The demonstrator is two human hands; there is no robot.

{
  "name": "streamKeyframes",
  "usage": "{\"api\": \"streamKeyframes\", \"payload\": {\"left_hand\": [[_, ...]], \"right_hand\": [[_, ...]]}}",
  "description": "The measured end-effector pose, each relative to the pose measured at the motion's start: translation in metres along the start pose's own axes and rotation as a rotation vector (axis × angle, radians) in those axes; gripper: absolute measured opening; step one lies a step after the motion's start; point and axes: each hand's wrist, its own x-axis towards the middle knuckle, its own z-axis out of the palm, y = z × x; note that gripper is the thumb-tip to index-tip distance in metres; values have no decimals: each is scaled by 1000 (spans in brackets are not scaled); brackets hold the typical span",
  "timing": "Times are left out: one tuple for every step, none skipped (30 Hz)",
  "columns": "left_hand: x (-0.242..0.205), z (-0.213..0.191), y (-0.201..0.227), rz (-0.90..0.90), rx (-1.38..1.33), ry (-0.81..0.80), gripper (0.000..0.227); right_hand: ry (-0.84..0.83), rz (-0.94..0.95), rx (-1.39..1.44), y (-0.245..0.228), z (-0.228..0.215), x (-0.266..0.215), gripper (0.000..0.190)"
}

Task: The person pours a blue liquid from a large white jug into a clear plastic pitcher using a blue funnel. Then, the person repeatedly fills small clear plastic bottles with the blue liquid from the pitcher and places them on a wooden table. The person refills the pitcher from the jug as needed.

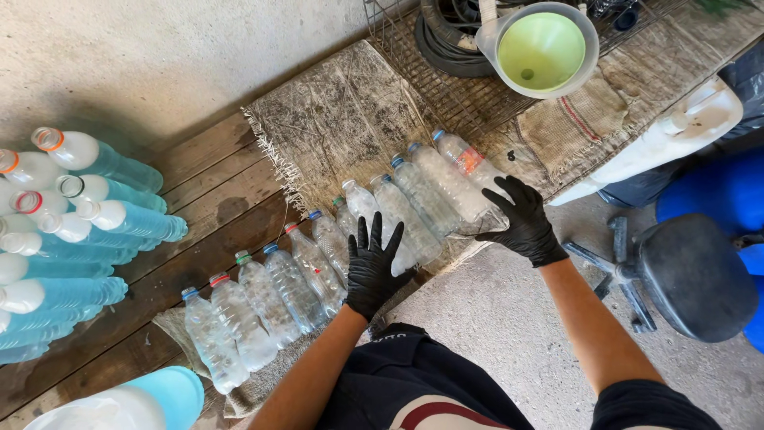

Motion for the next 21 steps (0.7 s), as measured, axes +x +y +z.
{"api": "streamKeyframes", "payload": {"left_hand": [[0,-1,1,9,8,-6,107],[2,-2,4,11,8,-8,107],[4,-3,6,32,-3,-12,111],[6,-4,8,54,-14,-15,114],[10,-9,13,57,-13,-17,114],[15,-13,17,80,-42,-10,113],[20,-18,22,103,-70,-3,112],[28,-20,25,105,-70,-6,112],[38,-21,28,120,-40,-17,110],[47,-23,30,132,-9,-24,108],[58,-23,36,131,-7,-24,108],[66,-23,40,145,34,-37,104],[74,-23,43,159,74,-49,102],[78,-24,47,159,74,-54,102],[82,-24,51,152,142,-114,107],[86,-23,57,147,207,-173,112],[81,-25,62,149,204,-178,112],[78,-26,66,152,214,-200,120],[74,-28,70,154,225,-222,127],[72,-22,70,157,225,-229,127],[71,-16,69,167,252,-237,126]], "right_hand": [[-21,18,8,0,-3,2,101],[-22,20,8,-1,-1,6,101],[-32,-53,-96,0,1,9,101],[-42,-126,-202,0,3,12,102],[-42,-123,-203,5,10,12,102],[-33,-159,-230,10,17,12,90],[-25,-195,-258,15,24,12,78],[-26,-192,-258,15,28,11,78],[-13,-199,-260,16,32,10,74],[2,-210,-260,16,38,12,69],[3,-210,-259,18,39,11,69],[-3,-205,-274,17,42,10,70],[-9,-200,-289,16,45,9,70],[-13,-197,-286,14,47,8,70],[3,-183,-286,12,49,6,70],[17,-169,-289,12,49,4,70],[12,-165,-290,11,50,1,70],[27,-148,-294,9,53,0,72],[42,-132,-298,8,55,-2,73],[38,-125,-296,8,54,-2,73],[39,-120,-271,7,53,-3,72]]}}
